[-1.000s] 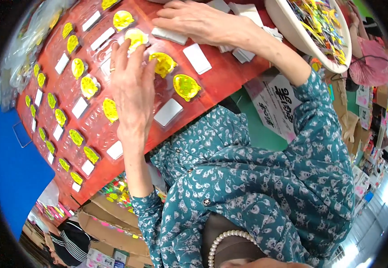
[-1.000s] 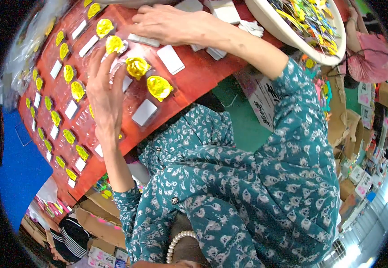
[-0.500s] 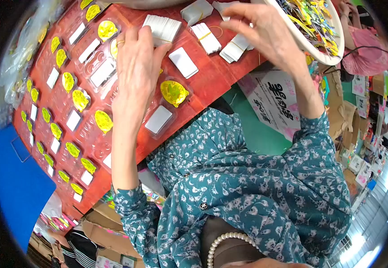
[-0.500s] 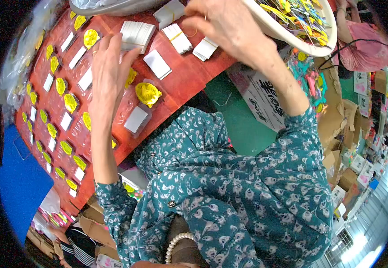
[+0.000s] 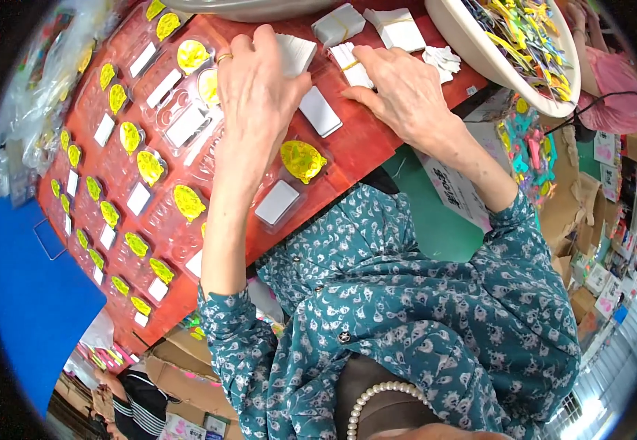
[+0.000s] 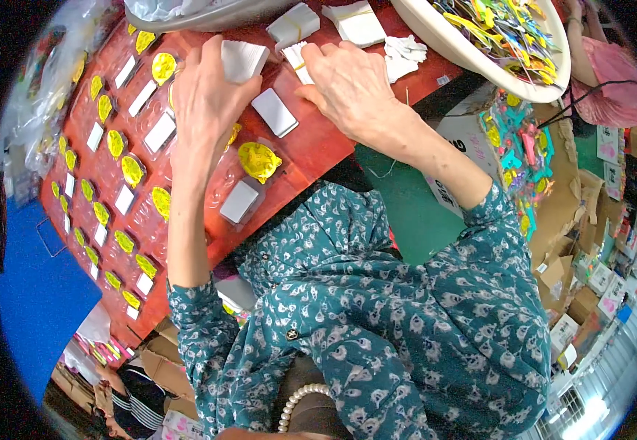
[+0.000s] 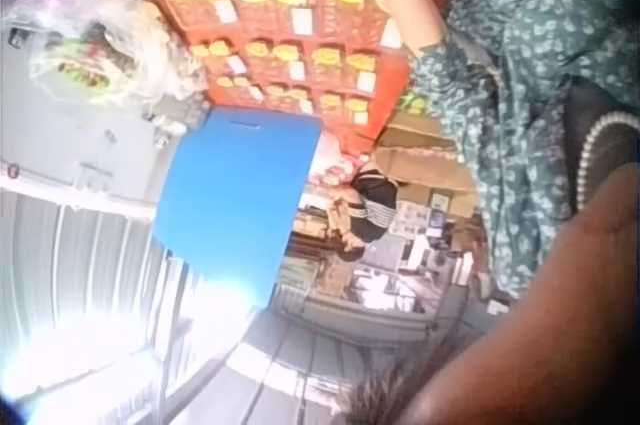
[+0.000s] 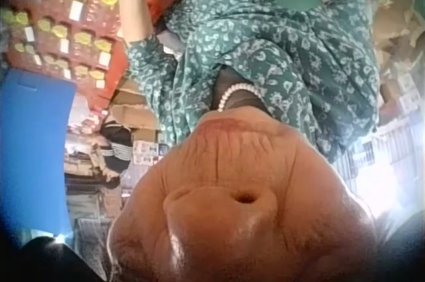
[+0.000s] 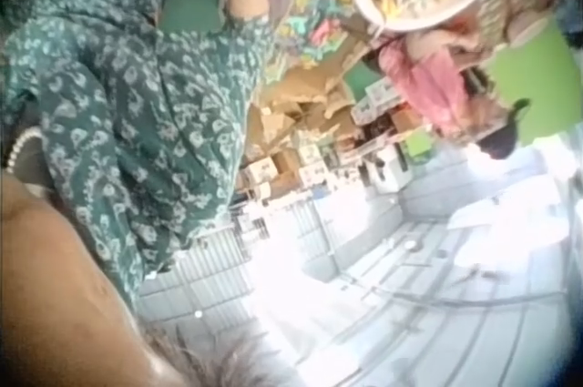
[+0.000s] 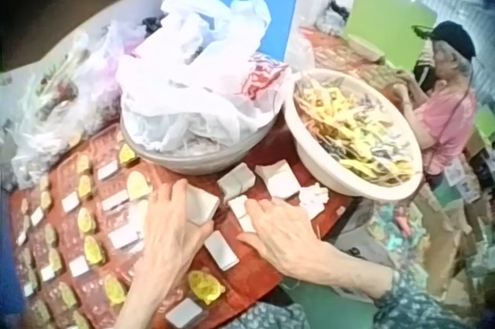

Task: Packing small yellow items into red plastic molds and bundling paper cards with rubber bands.

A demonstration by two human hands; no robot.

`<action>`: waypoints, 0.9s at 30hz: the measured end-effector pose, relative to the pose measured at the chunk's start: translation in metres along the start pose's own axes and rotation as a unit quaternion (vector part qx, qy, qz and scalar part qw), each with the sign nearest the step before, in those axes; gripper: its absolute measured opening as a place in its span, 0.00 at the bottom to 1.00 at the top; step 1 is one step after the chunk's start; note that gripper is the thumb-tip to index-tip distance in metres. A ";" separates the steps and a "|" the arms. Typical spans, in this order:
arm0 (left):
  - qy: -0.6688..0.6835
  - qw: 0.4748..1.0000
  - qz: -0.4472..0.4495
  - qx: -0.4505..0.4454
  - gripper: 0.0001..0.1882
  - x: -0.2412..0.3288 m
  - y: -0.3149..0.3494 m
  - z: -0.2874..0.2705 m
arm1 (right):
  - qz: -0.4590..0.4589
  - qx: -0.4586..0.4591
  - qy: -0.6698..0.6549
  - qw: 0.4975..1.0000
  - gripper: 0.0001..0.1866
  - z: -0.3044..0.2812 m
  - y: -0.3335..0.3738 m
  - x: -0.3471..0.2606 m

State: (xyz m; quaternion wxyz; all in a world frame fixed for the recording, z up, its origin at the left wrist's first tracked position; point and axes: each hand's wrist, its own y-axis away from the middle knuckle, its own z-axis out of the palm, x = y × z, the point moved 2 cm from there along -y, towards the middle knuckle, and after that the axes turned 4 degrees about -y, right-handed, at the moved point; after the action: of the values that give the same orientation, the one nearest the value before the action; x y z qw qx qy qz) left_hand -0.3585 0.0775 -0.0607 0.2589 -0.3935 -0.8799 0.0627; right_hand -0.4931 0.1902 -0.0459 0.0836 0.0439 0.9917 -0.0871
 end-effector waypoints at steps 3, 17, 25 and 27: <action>0.067 0.996 0.014 0.053 0.33 -0.001 0.011 -0.016 | 0.010 0.037 -0.052 0.998 0.20 -0.007 -0.002 -0.006; 0.186 0.968 -0.051 0.163 0.45 0.028 0.041 -0.037 | 0.091 0.010 -0.523 0.847 0.23 -0.015 -0.011 -0.031; 0.713 0.659 -0.236 -0.040 0.35 -0.001 0.061 -0.035 | 0.142 -0.084 -0.662 0.731 0.15 -0.019 -0.012 -0.041; 0.722 0.637 -0.261 -0.067 0.32 -0.005 0.069 -0.032 | 0.131 -0.111 -0.669 0.723 0.15 -0.017 -0.012 -0.046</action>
State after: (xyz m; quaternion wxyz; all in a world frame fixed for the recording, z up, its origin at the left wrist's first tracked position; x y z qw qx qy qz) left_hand -0.2946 0.1180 -0.0566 0.7904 -0.0834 -0.4804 -0.3708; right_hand -0.4514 0.1778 -0.0193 0.7399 0.0940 0.6654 0.0290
